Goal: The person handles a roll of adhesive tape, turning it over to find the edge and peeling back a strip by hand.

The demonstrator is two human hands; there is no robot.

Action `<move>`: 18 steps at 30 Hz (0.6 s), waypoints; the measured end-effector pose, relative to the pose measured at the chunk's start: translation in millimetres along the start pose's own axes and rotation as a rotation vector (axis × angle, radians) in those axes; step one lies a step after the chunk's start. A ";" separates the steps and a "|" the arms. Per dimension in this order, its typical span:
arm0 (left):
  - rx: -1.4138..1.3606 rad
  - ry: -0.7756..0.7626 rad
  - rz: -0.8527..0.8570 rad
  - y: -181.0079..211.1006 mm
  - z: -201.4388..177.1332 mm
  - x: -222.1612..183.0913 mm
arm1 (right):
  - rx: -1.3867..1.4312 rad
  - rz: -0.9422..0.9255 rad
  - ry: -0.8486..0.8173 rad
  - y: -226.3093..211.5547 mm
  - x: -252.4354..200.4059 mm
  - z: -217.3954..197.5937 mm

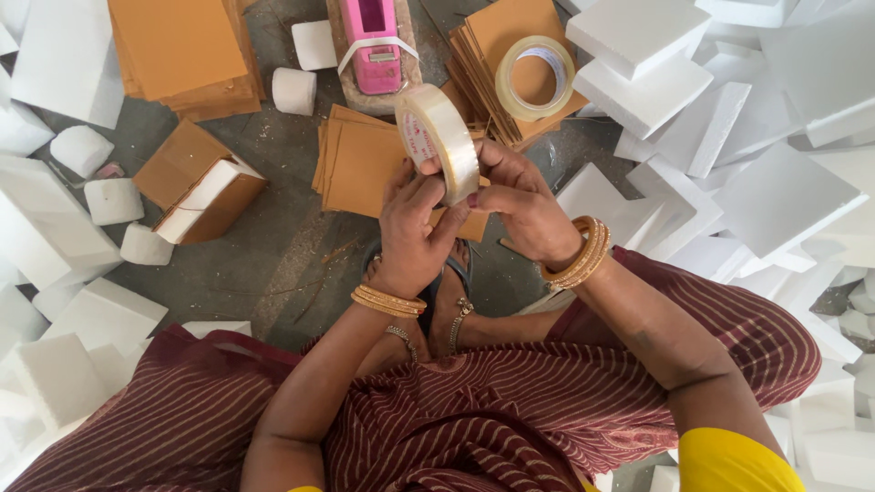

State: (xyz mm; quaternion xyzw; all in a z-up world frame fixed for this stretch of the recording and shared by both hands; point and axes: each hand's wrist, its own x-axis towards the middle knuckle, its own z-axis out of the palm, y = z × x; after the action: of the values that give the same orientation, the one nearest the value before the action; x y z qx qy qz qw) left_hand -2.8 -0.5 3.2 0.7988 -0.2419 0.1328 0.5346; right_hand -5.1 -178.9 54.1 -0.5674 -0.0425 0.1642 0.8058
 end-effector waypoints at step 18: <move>0.023 -0.046 0.016 -0.2 -4.9 4.8 | -0.522 -0.182 0.095 -6.2 -2.5 19.5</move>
State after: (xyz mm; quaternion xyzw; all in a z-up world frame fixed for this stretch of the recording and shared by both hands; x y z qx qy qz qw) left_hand 1.6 2.8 7.2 0.8058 -0.2591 0.1216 0.5184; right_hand -11.0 -164.0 67.0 -0.7566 -0.0963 0.0477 0.6450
